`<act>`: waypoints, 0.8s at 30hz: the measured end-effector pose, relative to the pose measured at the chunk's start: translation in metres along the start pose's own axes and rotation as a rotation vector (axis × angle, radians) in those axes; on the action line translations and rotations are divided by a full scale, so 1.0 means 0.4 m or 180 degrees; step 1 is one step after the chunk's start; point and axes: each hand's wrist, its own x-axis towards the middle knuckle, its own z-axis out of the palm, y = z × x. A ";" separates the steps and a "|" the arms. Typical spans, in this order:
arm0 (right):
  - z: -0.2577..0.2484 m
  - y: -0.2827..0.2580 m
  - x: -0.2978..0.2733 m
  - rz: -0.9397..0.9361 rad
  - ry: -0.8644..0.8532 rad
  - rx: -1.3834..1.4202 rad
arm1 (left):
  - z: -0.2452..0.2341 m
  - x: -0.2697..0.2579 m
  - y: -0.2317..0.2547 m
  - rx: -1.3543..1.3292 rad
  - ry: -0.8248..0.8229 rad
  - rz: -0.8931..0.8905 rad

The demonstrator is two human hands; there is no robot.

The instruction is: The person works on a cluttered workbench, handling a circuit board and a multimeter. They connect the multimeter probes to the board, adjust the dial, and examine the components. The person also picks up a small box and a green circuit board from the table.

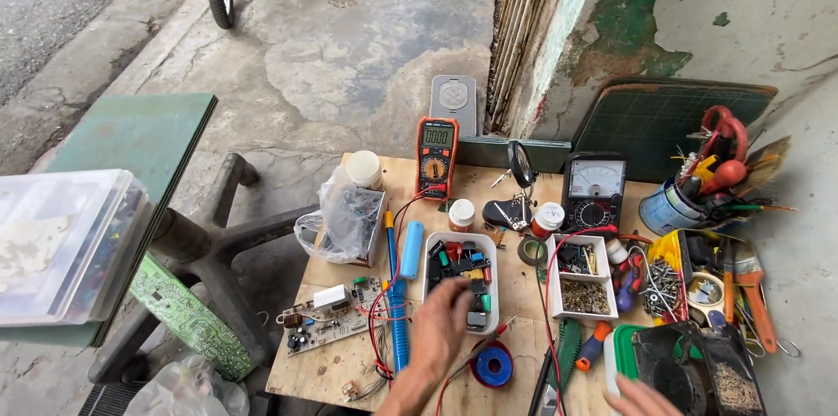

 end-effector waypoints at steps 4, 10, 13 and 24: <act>-0.503 -0.519 -0.103 0.0179 0.0462 0.0248 | -0.132 0.154 0.017 0.0681 0.0708 0.0106; -0.702 -0.810 -0.010 -0.1334 0.2309 0.0474 | -0.222 0.399 -0.064 0.2425 0.0329 0.1022; -0.595 -0.732 0.132 -0.0700 0.0766 0.0137 | -0.184 0.477 -0.117 0.2696 -0.0006 0.0993; -0.395 -0.654 0.348 -0.0622 -0.0667 -0.0662 | -0.532 0.470 -0.015 0.3520 -0.0409 0.1103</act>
